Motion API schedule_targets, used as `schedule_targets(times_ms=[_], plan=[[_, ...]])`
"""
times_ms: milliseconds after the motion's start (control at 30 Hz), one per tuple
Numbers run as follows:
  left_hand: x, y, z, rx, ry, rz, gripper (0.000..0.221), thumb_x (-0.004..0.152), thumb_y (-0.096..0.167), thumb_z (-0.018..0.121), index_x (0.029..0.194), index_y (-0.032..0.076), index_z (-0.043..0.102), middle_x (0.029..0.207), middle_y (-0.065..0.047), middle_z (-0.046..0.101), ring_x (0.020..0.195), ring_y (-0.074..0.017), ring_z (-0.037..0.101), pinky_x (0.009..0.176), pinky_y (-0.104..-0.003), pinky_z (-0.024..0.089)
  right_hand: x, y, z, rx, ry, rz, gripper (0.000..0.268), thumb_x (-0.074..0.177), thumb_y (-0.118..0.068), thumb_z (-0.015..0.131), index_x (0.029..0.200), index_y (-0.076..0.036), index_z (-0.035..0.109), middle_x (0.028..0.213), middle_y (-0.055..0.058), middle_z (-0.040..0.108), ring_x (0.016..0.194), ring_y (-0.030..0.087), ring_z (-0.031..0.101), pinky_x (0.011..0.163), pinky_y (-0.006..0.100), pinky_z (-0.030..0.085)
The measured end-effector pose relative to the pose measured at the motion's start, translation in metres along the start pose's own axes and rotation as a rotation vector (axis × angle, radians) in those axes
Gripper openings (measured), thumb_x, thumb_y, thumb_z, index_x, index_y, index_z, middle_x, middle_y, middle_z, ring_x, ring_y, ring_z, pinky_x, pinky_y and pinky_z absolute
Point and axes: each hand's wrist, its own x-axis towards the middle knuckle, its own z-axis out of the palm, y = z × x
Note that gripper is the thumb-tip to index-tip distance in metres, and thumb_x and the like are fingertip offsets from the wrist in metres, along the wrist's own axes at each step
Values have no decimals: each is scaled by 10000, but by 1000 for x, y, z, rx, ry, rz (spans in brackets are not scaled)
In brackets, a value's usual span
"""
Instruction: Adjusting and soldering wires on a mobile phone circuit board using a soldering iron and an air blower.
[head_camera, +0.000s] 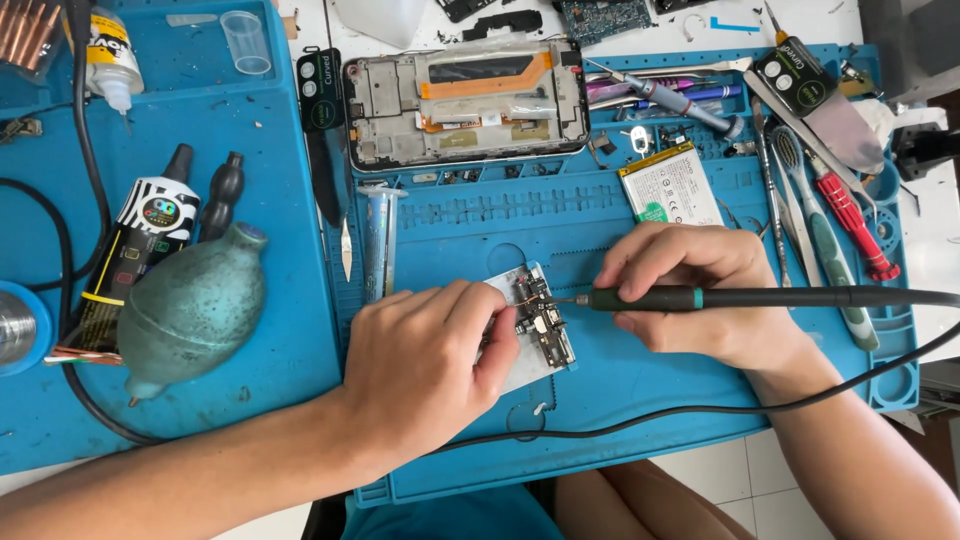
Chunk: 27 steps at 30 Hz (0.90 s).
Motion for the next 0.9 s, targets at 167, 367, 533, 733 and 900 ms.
schedule_targets(times_ms=[167,367,533,733,900], plan=[[2,1,-1,-3,-6,-20,138,954,132,679,825,122,631,646,9,632,478,-214,572,399,-371,400,0,2,3,9,52,47,205,753,-19,814,863,-104,664,997,144,739,761,134,684,631,187,505],[3,2,-2,-23,-20,-31,125,955,132,675,838,115,637,654,8,638,487,-211,587,389,-372,395,0,1,5,-10,72,62,202,762,-21,804,856,-95,642,988,145,736,705,112,676,587,152,504],[3,2,-3,-23,-22,-32,131,957,135,682,838,111,635,656,0,642,485,-214,587,382,-373,396,0,1,6,-10,66,57,200,763,-18,807,856,-93,646,987,144,736,729,120,689,606,158,515],[3,2,-3,-30,-31,-36,120,960,134,682,849,108,641,665,-3,653,491,-207,599,391,-367,420,0,0,8,-9,82,69,204,758,-16,810,848,-102,649,979,142,735,775,137,701,665,177,539],[3,2,-3,-31,-35,-40,124,964,143,680,852,108,642,661,-2,649,492,-208,596,395,-366,421,0,0,8,-25,80,70,208,761,-20,810,856,-103,645,981,141,733,768,135,700,659,174,539]])
